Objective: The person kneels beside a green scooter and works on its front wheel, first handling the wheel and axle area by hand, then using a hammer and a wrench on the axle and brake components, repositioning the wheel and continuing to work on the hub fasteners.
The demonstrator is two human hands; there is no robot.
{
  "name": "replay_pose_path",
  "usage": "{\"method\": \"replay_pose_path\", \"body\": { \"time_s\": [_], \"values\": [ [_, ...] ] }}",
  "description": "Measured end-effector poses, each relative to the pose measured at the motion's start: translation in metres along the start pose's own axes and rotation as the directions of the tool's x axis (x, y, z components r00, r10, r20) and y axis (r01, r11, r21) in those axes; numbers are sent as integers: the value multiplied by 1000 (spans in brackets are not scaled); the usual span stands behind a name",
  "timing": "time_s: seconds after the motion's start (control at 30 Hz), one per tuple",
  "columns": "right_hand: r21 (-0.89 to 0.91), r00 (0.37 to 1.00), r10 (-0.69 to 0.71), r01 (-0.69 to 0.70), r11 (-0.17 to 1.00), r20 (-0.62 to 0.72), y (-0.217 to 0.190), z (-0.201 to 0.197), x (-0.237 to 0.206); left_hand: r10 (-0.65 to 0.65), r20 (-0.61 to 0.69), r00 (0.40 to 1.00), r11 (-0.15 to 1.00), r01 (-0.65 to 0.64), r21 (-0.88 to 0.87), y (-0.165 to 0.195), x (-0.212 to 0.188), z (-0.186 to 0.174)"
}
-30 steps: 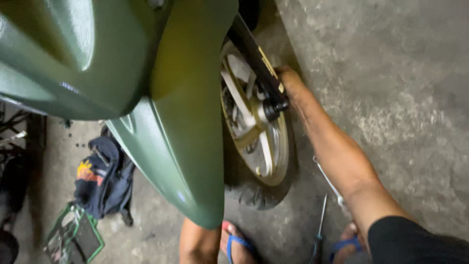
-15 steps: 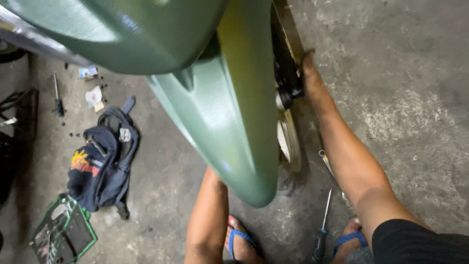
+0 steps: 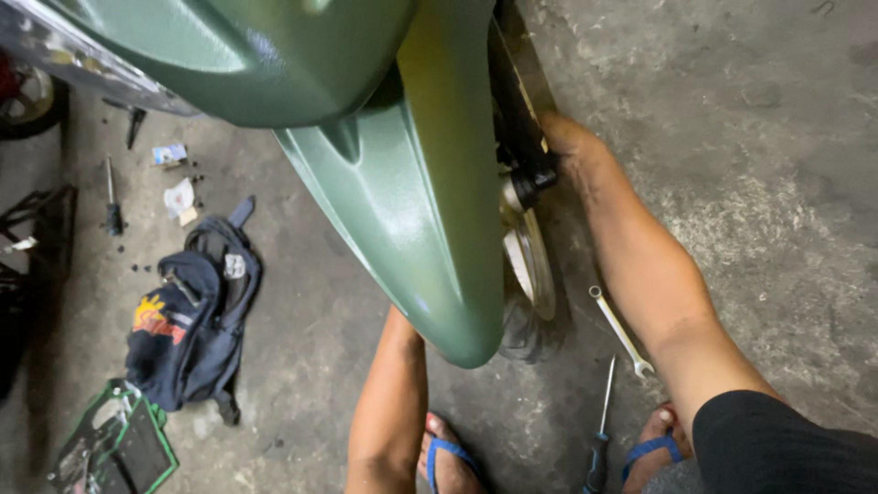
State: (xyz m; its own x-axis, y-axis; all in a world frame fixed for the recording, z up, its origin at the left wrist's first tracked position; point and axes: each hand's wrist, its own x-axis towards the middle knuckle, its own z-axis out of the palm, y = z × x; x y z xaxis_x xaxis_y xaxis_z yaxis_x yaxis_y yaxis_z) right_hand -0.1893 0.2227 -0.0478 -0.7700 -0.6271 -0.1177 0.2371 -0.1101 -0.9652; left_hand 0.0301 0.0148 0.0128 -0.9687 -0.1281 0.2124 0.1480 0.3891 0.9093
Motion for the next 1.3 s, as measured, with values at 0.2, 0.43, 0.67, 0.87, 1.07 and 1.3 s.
{"method": "replay_pose_path", "body": {
  "time_s": [0.2,0.43,0.67,0.87,1.07,1.3],
  "values": [
    [324,993,99,-114,939,65,6,14,7,3,6,1000,1000,-3,8,2,5,2],
    [236,988,-23,58,970,-150,5,16,-8,-8,6,1000,1000,8,16,-8,15,-12],
    [46,1000,-12,12,999,-2,-12,7,-17,-15,10,1000,1000,15,4,-14,17,-23],
    [330,978,200,-208,921,58,11,14,-14,0,12,1000,1000,0,21,-8,19,-12],
    [253,985,164,-146,956,-50,0,14,-18,38,22,999,999,-39,23,-3,23,-1],
    [-150,963,99,-139,979,-251,-25,22,-52,84,77,993,996,-86,24,5,48,-32]
  ]
}}
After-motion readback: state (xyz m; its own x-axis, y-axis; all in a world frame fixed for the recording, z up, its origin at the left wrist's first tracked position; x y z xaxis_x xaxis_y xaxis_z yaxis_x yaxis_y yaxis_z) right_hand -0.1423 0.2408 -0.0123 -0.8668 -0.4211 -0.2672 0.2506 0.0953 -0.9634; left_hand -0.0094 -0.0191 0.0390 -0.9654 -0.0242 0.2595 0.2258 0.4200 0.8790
